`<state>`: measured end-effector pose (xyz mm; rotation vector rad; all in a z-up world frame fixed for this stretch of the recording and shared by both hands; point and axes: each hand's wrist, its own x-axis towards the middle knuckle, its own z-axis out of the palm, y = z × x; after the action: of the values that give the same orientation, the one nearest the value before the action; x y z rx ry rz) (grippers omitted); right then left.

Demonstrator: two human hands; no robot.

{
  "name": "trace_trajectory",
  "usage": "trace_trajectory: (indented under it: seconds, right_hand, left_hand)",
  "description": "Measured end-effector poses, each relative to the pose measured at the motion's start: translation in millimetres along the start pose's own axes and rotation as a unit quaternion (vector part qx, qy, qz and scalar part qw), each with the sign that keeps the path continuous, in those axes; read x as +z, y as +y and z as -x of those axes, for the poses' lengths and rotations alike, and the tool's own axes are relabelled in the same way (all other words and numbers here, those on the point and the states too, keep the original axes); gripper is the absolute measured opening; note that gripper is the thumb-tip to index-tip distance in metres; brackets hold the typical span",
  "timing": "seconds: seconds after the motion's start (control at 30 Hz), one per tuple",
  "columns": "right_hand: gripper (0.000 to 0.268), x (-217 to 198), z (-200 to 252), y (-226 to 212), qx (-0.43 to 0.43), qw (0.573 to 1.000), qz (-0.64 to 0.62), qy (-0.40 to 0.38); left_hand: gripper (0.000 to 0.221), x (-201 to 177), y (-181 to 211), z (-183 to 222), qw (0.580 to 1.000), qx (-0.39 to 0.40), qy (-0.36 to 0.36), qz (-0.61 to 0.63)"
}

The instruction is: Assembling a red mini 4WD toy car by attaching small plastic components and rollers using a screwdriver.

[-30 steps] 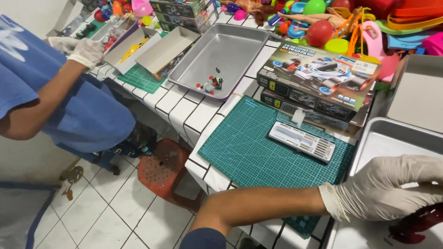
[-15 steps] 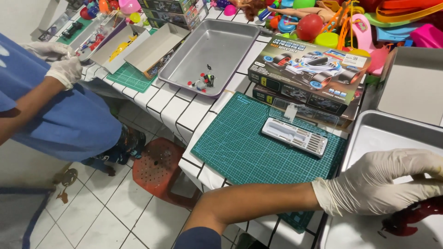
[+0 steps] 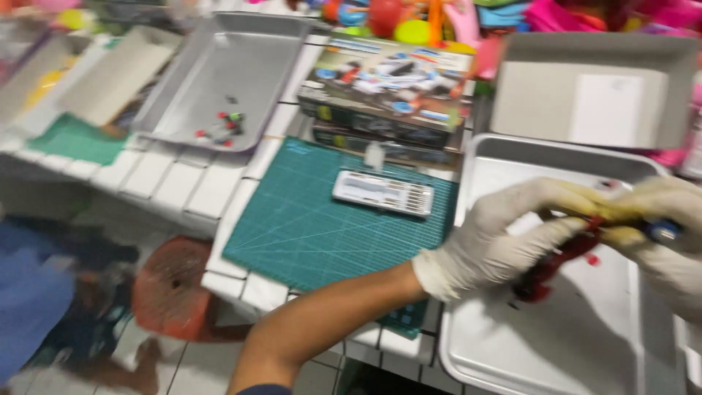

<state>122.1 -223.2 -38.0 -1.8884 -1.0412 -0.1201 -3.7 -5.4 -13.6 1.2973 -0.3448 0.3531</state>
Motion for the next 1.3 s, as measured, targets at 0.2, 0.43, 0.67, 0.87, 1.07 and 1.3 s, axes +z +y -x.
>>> trace_trajectory:
  seconds: [0.2, 0.43, 0.67, 0.87, 1.07, 1.3]
  right_hand:
    - [0.033, -7.5, -22.7, -77.0, 0.045, 0.997, -0.064, 0.008]
    - [0.017, -8.2, -26.6, -83.6, 0.036, 0.998, -0.042, 0.019]
    - [0.012, -7.7, -26.6, -85.4, 0.004, 1.000, 0.002, 0.025]
    - [0.014, -16.2, -31.2, -79.8, 0.096, 0.942, 0.104, -0.303]
    - [0.018, 16.5, -15.5, -80.3, 0.195, 0.786, 0.279, -0.517]
    - [0.018, 35.2, -10.9, -84.1, 0.199, 0.725, 0.340, -0.565]
  left_hand:
    - [0.011, -2.7, 20.7, -9.4, 0.997, 0.024, 0.007, -0.073]
    - [0.010, -4.4, 17.2, -14.7, 0.996, 0.035, 0.009, -0.076]
    - [0.010, -11.2, 8.4, -23.8, 0.992, 0.021, 0.073, -0.104]
    - [0.012, -27.5, 4.8, -35.5, 0.984, 0.069, 0.117, -0.117]
    - [0.013, -39.4, -0.1, -43.2, 0.975, 0.089, 0.140, -0.149]
    - [0.014, -45.4, 1.9, -44.7, 0.974, 0.075, 0.148, -0.155]
